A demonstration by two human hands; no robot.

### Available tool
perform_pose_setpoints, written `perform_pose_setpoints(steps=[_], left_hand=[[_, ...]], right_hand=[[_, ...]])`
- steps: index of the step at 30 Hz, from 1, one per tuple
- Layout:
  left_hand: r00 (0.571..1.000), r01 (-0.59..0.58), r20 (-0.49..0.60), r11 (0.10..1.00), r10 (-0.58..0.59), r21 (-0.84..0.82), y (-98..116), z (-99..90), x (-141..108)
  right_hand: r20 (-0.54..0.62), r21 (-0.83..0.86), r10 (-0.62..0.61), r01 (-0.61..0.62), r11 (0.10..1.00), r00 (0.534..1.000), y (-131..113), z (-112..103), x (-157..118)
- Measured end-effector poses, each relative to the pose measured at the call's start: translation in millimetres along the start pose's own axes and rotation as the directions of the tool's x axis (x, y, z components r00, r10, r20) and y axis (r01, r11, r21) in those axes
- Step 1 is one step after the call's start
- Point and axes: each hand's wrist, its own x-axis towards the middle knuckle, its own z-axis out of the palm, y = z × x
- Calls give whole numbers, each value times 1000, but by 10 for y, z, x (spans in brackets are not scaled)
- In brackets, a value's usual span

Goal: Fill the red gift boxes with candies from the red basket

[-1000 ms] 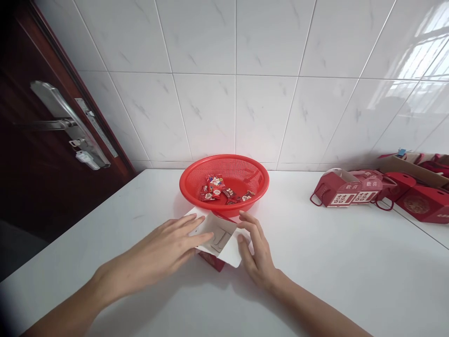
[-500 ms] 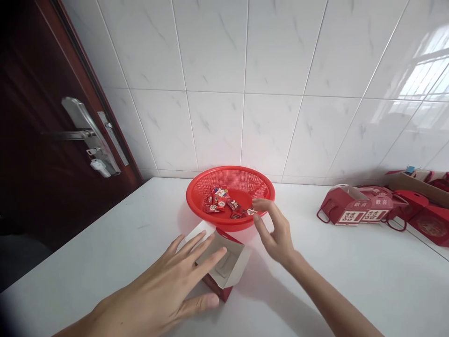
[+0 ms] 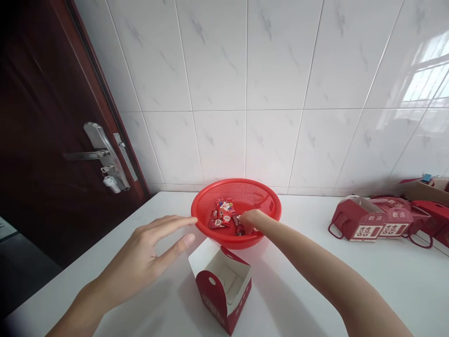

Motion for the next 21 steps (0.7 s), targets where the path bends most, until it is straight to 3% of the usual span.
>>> perform_pose_setpoints(steps=[2, 5, 8, 10, 13, 17, 21], left_hand=[[1000, 9, -24, 1000, -9, -4, -31, -31, 13], [999, 20, -24, 1000, -20, -15, -52, -33, 31], [999, 36, -1, 997, -36, -62, -60, 8, 64], [998, 55, 22, 992, -52, -117, -65, 50, 100], [996, 89, 44, 973, -82, -213, -94, 133, 175], [990, 141, 60, 931, -128, -336, -166, 298, 300], [978, 209, 89, 844, -190, -494, -174, 501, 471]], right_hand=[[186, 15, 32, -35, 999, 982, 18, 68, -22], [427, 33, 80, -104, 994, 901, -21, 21, -36], [534, 71, 106, -169, 983, 839, -148, -107, -12], [558, 111, 107, -201, 973, 823, -261, -194, 19], [513, 211, 78, -214, 954, 855, -427, -311, 51], [346, 386, 49, -190, 903, 937, -642, -440, -23], [91, 714, 64, -110, 691, 994, -909, -490, -179]])
